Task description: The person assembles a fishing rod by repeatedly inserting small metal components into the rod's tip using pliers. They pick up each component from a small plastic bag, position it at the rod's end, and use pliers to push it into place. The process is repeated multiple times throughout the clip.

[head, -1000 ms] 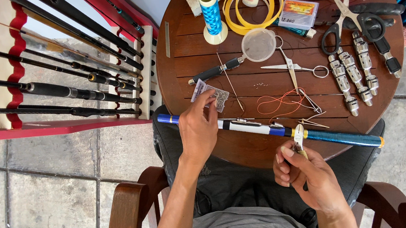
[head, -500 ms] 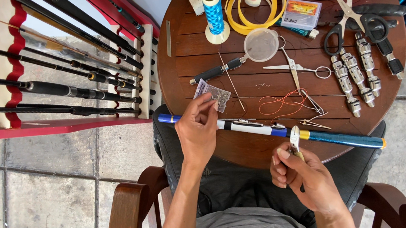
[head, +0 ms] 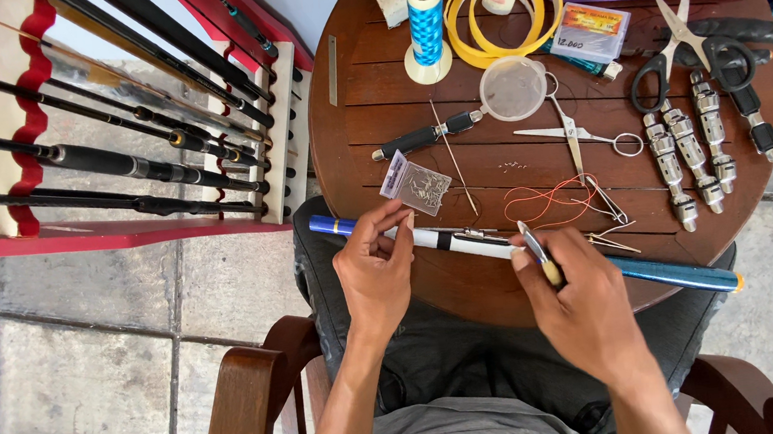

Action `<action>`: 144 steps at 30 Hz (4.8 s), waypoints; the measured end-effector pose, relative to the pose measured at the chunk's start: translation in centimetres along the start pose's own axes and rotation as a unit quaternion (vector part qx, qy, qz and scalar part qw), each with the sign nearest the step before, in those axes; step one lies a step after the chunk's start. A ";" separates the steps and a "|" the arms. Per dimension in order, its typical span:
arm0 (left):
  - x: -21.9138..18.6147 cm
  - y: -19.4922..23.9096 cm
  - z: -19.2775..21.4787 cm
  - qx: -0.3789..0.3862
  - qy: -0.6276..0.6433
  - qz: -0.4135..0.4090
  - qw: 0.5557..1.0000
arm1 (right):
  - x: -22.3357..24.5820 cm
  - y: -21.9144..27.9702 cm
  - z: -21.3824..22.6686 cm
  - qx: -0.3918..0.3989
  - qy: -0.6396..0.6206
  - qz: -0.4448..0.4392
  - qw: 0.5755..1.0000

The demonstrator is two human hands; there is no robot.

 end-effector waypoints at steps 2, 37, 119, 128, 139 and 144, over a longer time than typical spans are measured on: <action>0.1 0.2 0.4 0.001 -0.005 0.001 1.000 | 0.1 -0.5 0.1 0.024 0.027 0.015 0.999; 4.0 1.6 0.5 0.042 0.139 0.094 0.985 | 0.1 -2.7 -3.4 0.246 0.170 0.032 0.954; 5.0 1.3 0.6 0.044 0.159 0.081 0.983 | 7.8 -10.0 -6.8 0.507 0.502 -0.079 0.696; 5.2 1.2 0.6 0.037 0.166 0.088 0.982 | 6.8 -10.5 -6.1 0.468 0.467 -0.109 0.742; 3.9 0.9 0.5 0.008 0.192 0.125 0.973 | 7.0 -9.6 -0.4 0.184 0.125 0.056 0.973; 3.2 1.1 -0.3 0.011 0.210 0.157 0.965 | 1.3 -5.5 0.0 0.089 -0.122 -0.083 0.985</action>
Point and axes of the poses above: each hand's wrist, its own y-axis away from the middle knuckle, its own z-axis out of the back of the hand, x = y × z, the point moved 10 cm from there along -y, towards the middle knuckle, and after that the axes turned 4 degrees about -x, right-handed, at the moved point
